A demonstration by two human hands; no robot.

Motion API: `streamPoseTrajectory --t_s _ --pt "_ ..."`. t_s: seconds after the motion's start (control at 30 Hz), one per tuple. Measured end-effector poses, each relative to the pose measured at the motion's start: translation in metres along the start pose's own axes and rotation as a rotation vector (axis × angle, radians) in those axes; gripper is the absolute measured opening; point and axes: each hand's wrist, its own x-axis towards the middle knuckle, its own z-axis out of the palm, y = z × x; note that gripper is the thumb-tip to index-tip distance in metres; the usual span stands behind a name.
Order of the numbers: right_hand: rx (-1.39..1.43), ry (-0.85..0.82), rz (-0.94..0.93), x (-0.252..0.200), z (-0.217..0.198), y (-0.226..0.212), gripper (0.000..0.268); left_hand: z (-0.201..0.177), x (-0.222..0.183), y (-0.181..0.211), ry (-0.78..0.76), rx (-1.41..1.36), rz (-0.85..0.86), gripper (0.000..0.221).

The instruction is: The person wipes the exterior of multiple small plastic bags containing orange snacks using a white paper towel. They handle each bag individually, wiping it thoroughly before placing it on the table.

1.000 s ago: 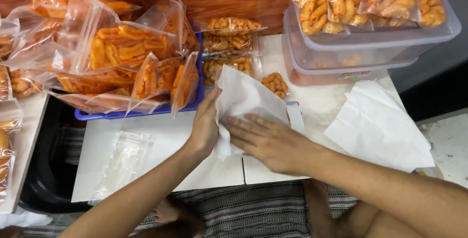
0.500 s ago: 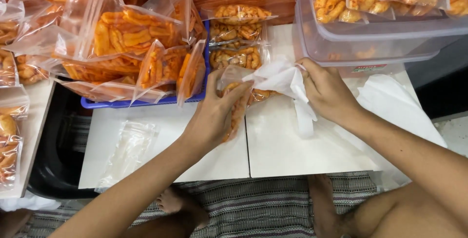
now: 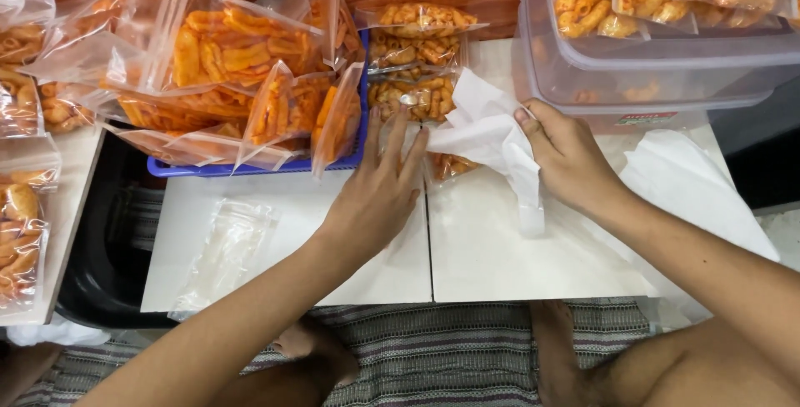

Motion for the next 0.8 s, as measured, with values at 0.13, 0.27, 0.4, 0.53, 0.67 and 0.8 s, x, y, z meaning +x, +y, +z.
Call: streamPoseTrajectory --t_s 0.13,0.27,0.4,0.53,0.67,0.8 --pt "0.068 0.083 -0.006 0.0 -0.006 0.007 0.032 0.009 0.001 0.004 0.027 0.086 0.007 0.068" --pt "0.08 0.089 -0.016 -0.002 -0.017 -0.006 0.032 0.008 0.009 0.009 0.017 0.218 -0.036 0.051" --pt "0.058 0.089 0.022 -0.003 -0.024 -0.002 0.035 0.02 0.021 0.005 -0.382 0.245 -0.081 0.067" --pt "0.068 0.103 0.042 -0.007 -0.025 -0.007 0.034 0.0 0.03 0.016 -0.472 0.367 -0.066 0.072" --pt "0.076 0.105 0.044 -0.007 -0.025 -0.004 0.037 -0.004 0.037 0.023 -0.385 0.24 -0.019 0.083" --pt "0.09 0.091 0.012 -0.005 -0.024 -0.015 0.035 0.02 0.049 0.018 -0.393 -0.038 0.094 0.094"
